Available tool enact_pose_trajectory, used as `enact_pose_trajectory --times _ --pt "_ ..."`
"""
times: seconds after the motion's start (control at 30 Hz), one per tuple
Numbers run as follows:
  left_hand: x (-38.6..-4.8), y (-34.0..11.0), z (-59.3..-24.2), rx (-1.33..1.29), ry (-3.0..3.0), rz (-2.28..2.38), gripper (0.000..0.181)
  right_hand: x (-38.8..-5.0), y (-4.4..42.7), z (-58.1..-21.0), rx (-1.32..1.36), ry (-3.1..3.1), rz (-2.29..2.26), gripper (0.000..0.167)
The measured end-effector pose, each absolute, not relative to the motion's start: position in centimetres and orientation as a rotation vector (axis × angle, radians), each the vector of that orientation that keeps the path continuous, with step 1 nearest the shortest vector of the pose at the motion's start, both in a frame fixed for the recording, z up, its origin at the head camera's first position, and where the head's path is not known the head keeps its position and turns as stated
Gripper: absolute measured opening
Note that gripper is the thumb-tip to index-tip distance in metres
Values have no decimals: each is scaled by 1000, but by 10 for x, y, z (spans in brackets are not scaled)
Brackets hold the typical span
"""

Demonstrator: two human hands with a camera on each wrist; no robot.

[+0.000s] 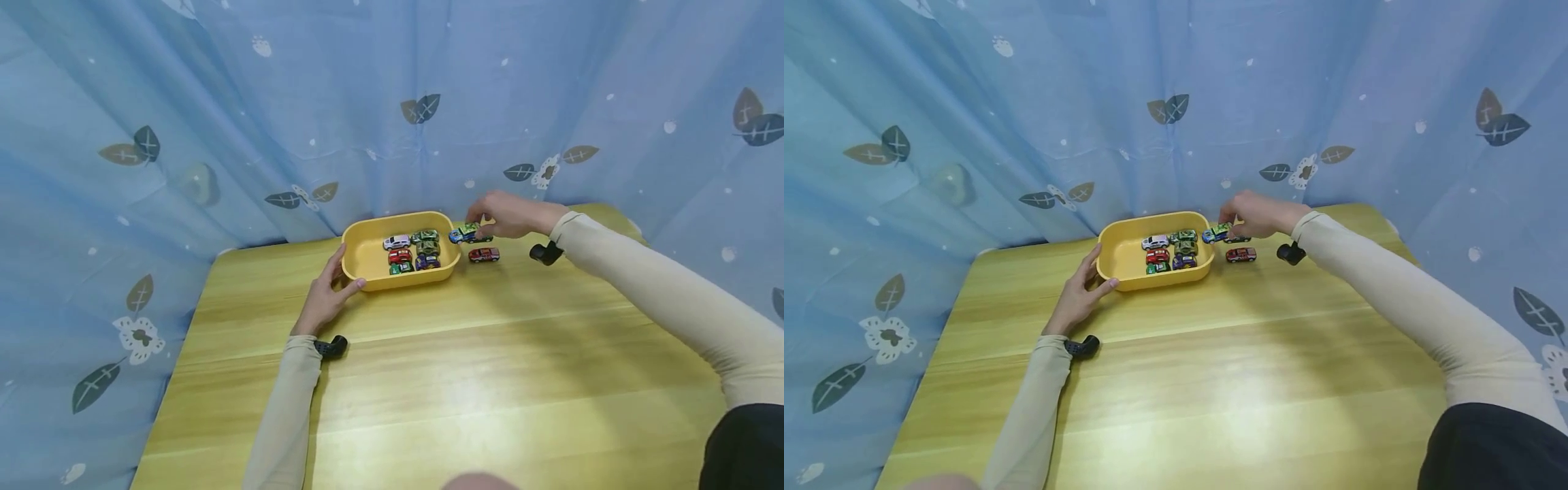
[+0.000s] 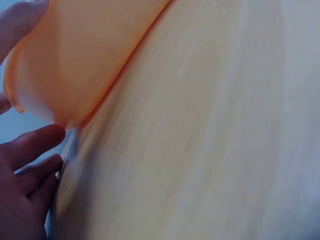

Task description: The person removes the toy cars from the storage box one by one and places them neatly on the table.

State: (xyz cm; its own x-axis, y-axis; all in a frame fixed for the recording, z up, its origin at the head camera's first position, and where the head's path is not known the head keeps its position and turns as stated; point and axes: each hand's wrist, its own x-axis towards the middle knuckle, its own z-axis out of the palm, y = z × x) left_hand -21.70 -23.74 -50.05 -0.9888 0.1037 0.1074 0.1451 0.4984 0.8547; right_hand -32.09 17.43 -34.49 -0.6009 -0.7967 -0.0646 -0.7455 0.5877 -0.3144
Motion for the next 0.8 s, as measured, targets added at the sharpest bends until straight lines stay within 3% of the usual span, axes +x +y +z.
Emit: enact_pose_trajectory --times 0.8 --pt "-217 -236 -497 -207 -2690 -1560 91 -297 217 -406 -1200 2640 -323 26"
